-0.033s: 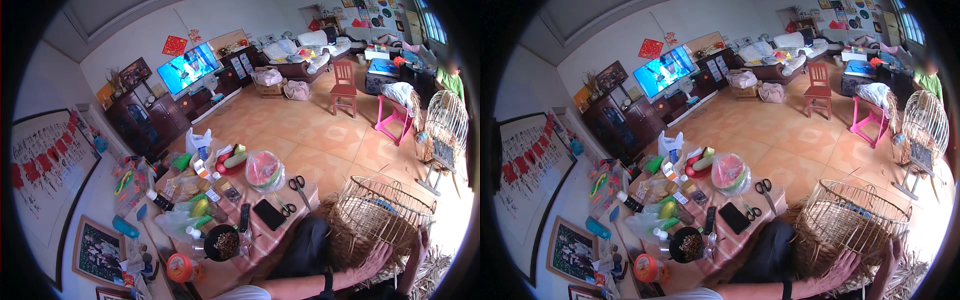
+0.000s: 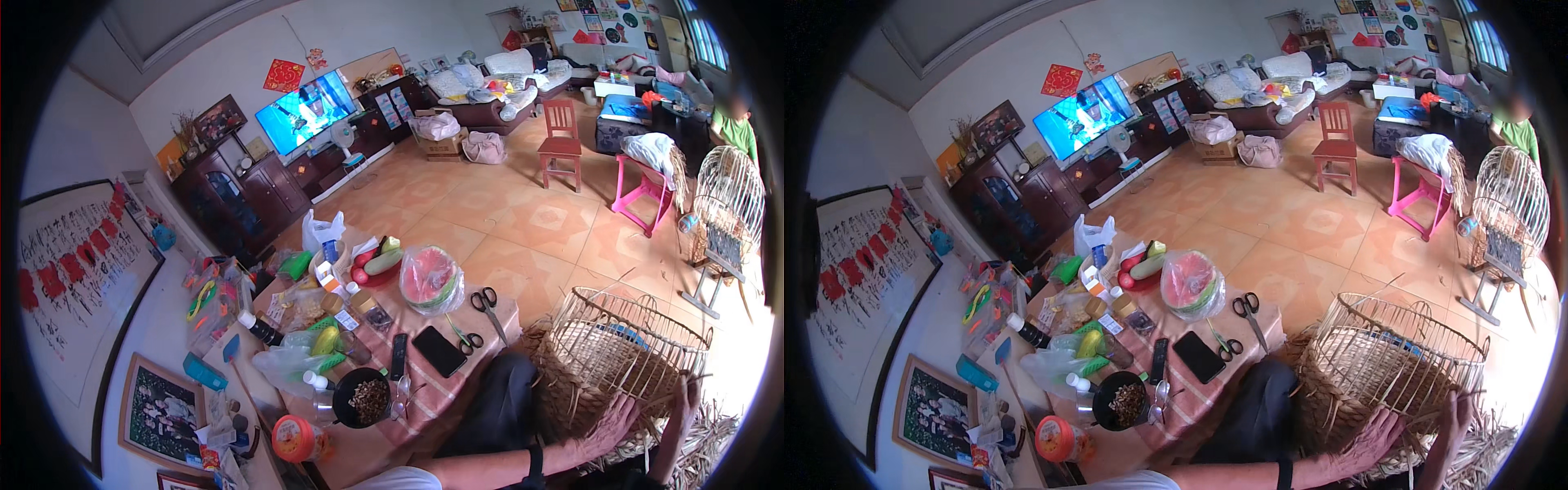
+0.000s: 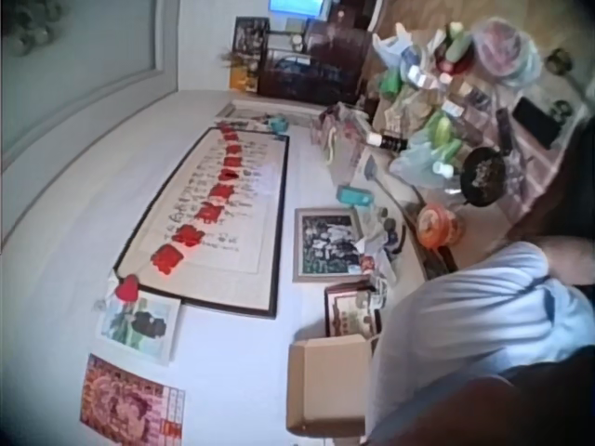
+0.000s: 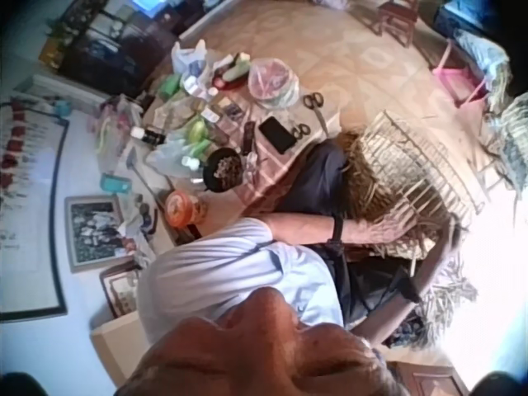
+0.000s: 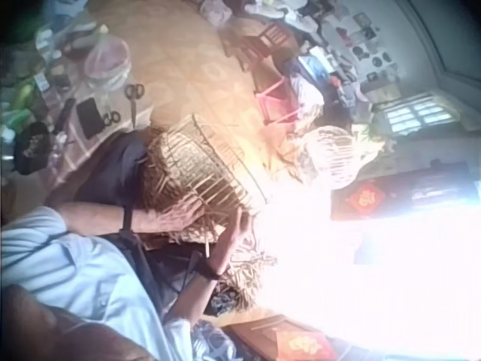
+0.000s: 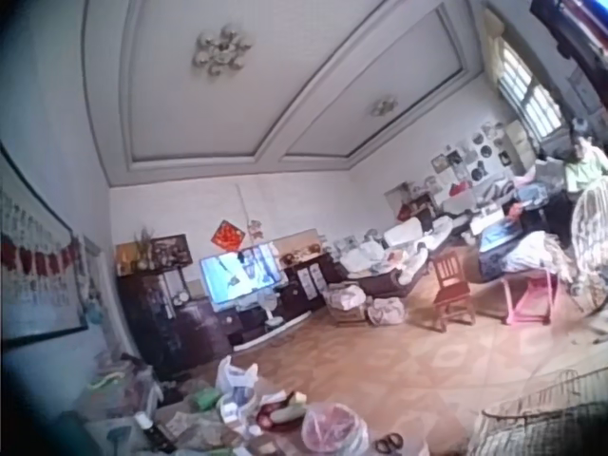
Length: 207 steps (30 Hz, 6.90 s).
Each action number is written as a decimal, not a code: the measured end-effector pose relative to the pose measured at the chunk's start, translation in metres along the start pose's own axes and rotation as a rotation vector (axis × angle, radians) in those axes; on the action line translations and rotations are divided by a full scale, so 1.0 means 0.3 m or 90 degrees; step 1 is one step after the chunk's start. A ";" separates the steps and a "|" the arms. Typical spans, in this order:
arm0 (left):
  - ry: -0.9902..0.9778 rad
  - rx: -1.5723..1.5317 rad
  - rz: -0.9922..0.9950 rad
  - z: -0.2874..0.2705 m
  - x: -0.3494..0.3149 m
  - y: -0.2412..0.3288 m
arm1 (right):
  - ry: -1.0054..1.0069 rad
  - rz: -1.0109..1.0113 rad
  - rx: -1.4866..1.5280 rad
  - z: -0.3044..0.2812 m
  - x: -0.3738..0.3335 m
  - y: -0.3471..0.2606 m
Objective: Manually weaving and assembling a large bamboo basket by hand.
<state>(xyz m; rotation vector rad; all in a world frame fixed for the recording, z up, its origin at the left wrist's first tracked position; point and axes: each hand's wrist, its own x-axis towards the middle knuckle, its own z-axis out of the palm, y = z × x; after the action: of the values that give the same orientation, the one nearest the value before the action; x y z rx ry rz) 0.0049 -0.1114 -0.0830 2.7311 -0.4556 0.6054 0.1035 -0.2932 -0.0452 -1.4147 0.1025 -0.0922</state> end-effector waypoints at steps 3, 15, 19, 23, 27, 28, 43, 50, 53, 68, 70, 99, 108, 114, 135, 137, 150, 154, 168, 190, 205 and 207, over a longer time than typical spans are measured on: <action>-0.001 -0.009 0.003 0.031 -0.008 -0.007 | -0.126 -0.464 -0.406 -0.010 -0.063 0.008; 0.011 -0.062 0.014 0.022 0.007 -0.026 | -0.038 -0.152 -0.416 -0.096 -0.299 0.123; 0.079 -0.083 0.019 0.016 0.013 -0.022 | 0.125 0.194 0.101 -0.058 -0.417 0.089; 0.062 -0.190 -0.019 -0.021 0.018 -0.006 | 0.093 0.084 -0.021 -0.158 -0.214 0.057; 0.045 -0.231 -0.045 -0.068 0.044 -0.003 | 0.081 -0.044 -0.192 -0.190 -0.031 0.107; 0.027 -0.232 -0.054 -0.078 0.049 -0.007 | 0.063 -0.102 -0.215 -0.182 -0.016 0.122; 0.049 -0.220 -0.060 -0.098 0.050 -0.009 | -0.053 -0.110 -0.477 -0.142 0.035 0.159; 0.111 -0.367 -0.092 -0.182 0.001 -0.074 | -0.037 -0.181 -0.448 0.020 -0.126 -0.012; 0.119 -0.373 -0.112 -0.227 -0.042 -0.136 | -0.073 -0.173 -0.374 0.111 -0.210 -0.071; -0.052 -0.479 -0.145 -0.366 -0.083 -0.411 | -0.093 -0.025 -0.036 0.164 -0.344 -0.067; -0.041 -0.482 -0.136 -0.375 -0.081 -0.418 | -0.057 -0.034 -0.078 0.163 -0.400 -0.079; -0.050 -0.445 -0.137 -0.249 -0.022 -0.438 | -0.180 -0.321 -0.526 0.037 -0.402 -0.072; -0.101 -0.618 -0.227 -0.292 -0.023 -0.385 | -0.087 -0.117 -0.256 0.043 -0.446 0.065; -0.136 -0.544 -0.191 -0.379 0.080 -0.325 | -0.067 -0.023 -0.166 -0.007 -0.412 0.050; 0.054 -0.069 0.104 -0.243 -0.018 -0.330 | -0.073 0.171 0.068 -0.508 -0.791 -0.040; 0.073 -0.054 0.116 -0.229 -0.019 -0.332 | 0.133 0.121 0.066 -0.683 -0.862 0.105; 0.030 -0.058 0.066 -0.215 -0.046 -0.355 | 0.455 0.458 0.113 -1.041 -0.910 1.033; 0.010 -0.055 0.052 -0.218 -0.053 -0.363 | 0.415 0.466 -0.120 -1.046 -0.705 1.144; -0.008 -0.022 0.004 -0.226 -0.079 -0.360 | 0.329 0.275 -0.509 -0.876 -0.605 1.214; 0.002 -0.069 0.078 -0.271 -0.003 -0.300 | 0.438 0.118 -0.082 -1.076 -0.895 0.651; 0.099 -0.173 -0.002 -0.427 0.075 -0.218 | 0.157 -0.226 -0.406 -0.485 -0.615 -0.221; 0.077 -0.175 0.046 -0.403 0.087 -0.214 | 0.140 -0.240 -0.512 -0.350 -0.568 -0.253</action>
<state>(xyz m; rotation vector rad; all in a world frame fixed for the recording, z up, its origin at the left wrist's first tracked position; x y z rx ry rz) 0.0083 -0.0163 0.0187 2.4139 -0.5640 0.6675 -0.0791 -0.3863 0.0165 -2.2131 0.0527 -0.5695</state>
